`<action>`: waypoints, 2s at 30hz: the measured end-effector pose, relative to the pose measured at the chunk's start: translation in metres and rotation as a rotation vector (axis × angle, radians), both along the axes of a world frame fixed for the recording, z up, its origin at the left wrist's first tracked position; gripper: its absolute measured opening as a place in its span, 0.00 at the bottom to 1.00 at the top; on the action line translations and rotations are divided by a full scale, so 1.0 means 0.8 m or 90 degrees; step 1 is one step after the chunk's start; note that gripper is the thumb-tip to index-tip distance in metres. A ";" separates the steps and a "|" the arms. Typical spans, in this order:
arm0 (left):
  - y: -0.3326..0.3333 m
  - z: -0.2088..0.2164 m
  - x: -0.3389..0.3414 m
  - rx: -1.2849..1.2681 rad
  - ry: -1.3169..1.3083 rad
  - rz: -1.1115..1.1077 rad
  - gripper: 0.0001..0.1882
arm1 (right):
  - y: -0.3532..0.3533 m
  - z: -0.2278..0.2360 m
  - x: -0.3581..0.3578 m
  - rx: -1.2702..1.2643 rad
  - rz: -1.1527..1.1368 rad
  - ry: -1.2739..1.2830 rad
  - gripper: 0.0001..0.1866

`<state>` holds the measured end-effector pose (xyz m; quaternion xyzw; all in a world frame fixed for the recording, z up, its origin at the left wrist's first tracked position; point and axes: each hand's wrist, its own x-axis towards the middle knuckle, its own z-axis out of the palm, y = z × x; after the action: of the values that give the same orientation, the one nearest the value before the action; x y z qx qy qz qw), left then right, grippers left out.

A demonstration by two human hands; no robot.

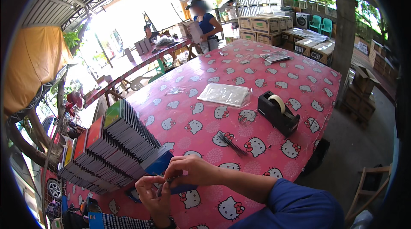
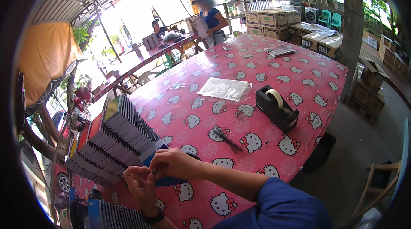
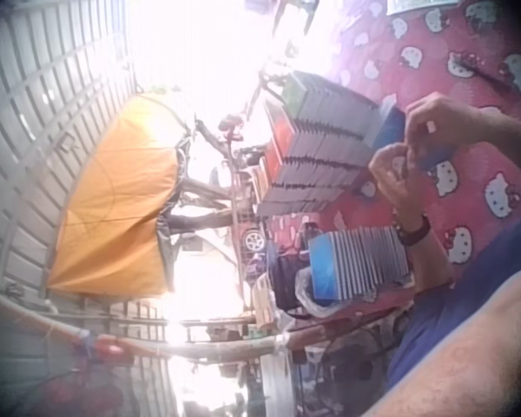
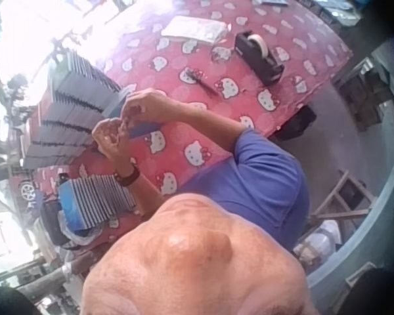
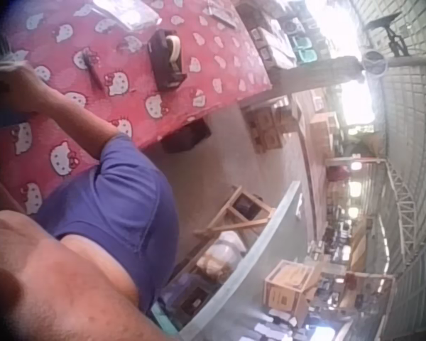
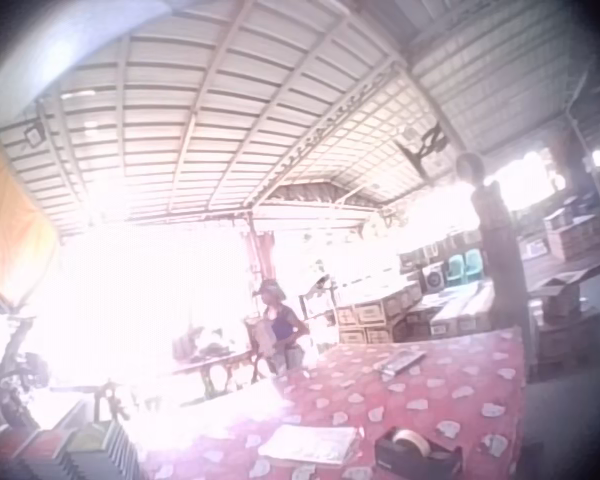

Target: The person assembles small booklets by folding pages and fitting them into covers by hand at a table.

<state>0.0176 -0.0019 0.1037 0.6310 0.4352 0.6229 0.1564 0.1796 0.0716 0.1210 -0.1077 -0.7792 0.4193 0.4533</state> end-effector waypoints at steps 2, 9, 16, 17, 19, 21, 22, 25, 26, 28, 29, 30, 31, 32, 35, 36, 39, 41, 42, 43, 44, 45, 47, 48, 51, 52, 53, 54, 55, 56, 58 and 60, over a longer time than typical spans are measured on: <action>0.000 0.000 0.000 -0.001 0.004 0.000 0.21 | 0.000 -0.001 0.000 -0.002 0.003 -0.001 0.11; 0.001 0.001 0.006 -0.012 -0.035 -0.007 0.20 | 0.001 0.000 -0.001 0.001 -0.007 0.012 0.11; 0.001 0.003 0.009 -0.008 -0.030 -0.001 0.19 | 0.004 -0.003 -0.001 0.025 -0.019 -0.003 0.11; 0.001 0.003 0.009 -0.008 -0.030 0.000 0.19 | 0.004 -0.003 -0.001 0.028 -0.020 -0.005 0.11; 0.001 0.003 0.010 -0.012 -0.039 -0.004 0.18 | 0.005 -0.003 -0.001 0.026 -0.017 -0.008 0.11; 0.002 0.002 0.009 -0.013 -0.035 -0.001 0.18 | 0.005 -0.003 0.000 0.024 -0.016 -0.012 0.11; 0.002 0.001 0.008 -0.013 -0.031 0.003 0.18 | 0.005 -0.003 0.000 0.022 -0.013 -0.012 0.11; 0.002 0.000 0.007 -0.010 -0.034 0.000 0.18 | 0.005 -0.003 -0.001 0.020 -0.007 -0.011 0.11; 0.002 0.000 0.007 -0.010 -0.034 0.001 0.18 | 0.005 -0.004 -0.001 0.020 -0.004 -0.010 0.11; 0.002 0.001 0.007 -0.011 -0.026 0.003 0.18 | 0.005 -0.005 -0.002 0.019 -0.005 -0.007 0.11; 0.002 0.001 0.007 -0.010 -0.026 0.002 0.18 | 0.005 -0.006 -0.002 0.018 -0.005 -0.003 0.11; 0.002 0.001 0.007 -0.010 -0.025 0.002 0.18 | 0.005 -0.007 -0.003 0.018 -0.005 -0.003 0.11; 0.002 0.001 0.006 -0.010 -0.024 0.002 0.18 | 0.006 -0.007 -0.003 0.016 -0.007 -0.005 0.11; 0.002 0.001 0.006 -0.010 -0.024 0.002 0.18 | 0.006 -0.007 -0.004 0.014 -0.009 -0.007 0.11; 0.002 0.002 0.005 -0.007 -0.017 0.005 0.18 | 0.004 -0.007 -0.004 0.014 -0.011 -0.006 0.11; 0.002 0.002 0.005 -0.006 -0.015 0.008 0.18 | 0.004 -0.006 -0.004 0.015 -0.011 -0.007 0.11; 0.002 0.002 0.004 -0.004 -0.005 0.007 0.17 | 0.002 -0.004 -0.003 0.019 -0.018 -0.007 0.11; 0.002 0.003 0.004 -0.003 0.004 0.003 0.17 | 0.001 -0.003 -0.003 0.016 -0.015 0.009 0.10; 0.003 0.002 0.003 -0.005 0.006 -0.003 0.17 | 0.001 -0.003 -0.003 0.016 -0.015 0.008 0.10; 0.003 0.002 0.003 -0.005 0.008 -0.008 0.17 | 0.002 -0.004 -0.003 0.018 -0.023 0.006 0.10; 0.004 0.002 0.004 -0.004 0.007 -0.009 0.17 | 0.002 -0.005 -0.003 0.020 -0.031 0.004 0.10; 0.004 0.003 0.006 -0.012 -0.003 -0.008 0.15 | 0.002 -0.005 -0.003 0.022 -0.032 0.003 0.10; 0.006 0.006 0.005 -0.015 -0.013 -0.007 0.13 | 0.002 -0.004 -0.003 0.045 -0.048 0.013 0.10; 0.006 0.006 0.001 -0.020 0.073 0.032 0.11 | 0.002 -0.004 -0.002 0.049 -0.048 0.012 0.10; 0.007 0.007 -0.002 -0.013 0.160 0.076 0.07 | 0.000 -0.002 -0.004 0.036 -0.032 0.021 0.11; 0.009 0.005 -0.001 -0.005 0.161 0.076 0.07 | 0.001 -0.004 -0.003 0.033 -0.034 0.027 0.11; 0.010 0.004 0.000 -0.007 0.160 0.075 0.07 | 0.001 -0.005 -0.003 0.030 -0.036 0.034 0.11; 0.010 0.003 0.000 -0.023 0.155 0.068 0.06 | 0.002 -0.007 -0.003 0.028 -0.037 0.033 0.11; 0.009 0.004 -0.001 -0.037 0.150 0.062 0.06 | 0.001 -0.007 -0.003 0.036 -0.046 0.033 0.11; 0.007 0.005 0.000 -0.038 0.150 0.063 0.06 | 0.001 -0.007 -0.004 0.045 -0.055 0.032 0.11; 0.005 0.008 0.002 -0.053 0.140 0.075 0.04 | -0.004 -0.006 -0.005 0.030 -0.046 0.047 0.11; 0.005 0.008 0.003 -0.044 0.137 0.074 0.04 | -0.006 -0.005 -0.006 0.016 -0.038 0.061 0.11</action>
<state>0.0197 0.0018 0.1102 0.6621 0.5065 0.5443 0.0939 0.1750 0.0671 0.1174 -0.1050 -0.7582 0.4006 0.5036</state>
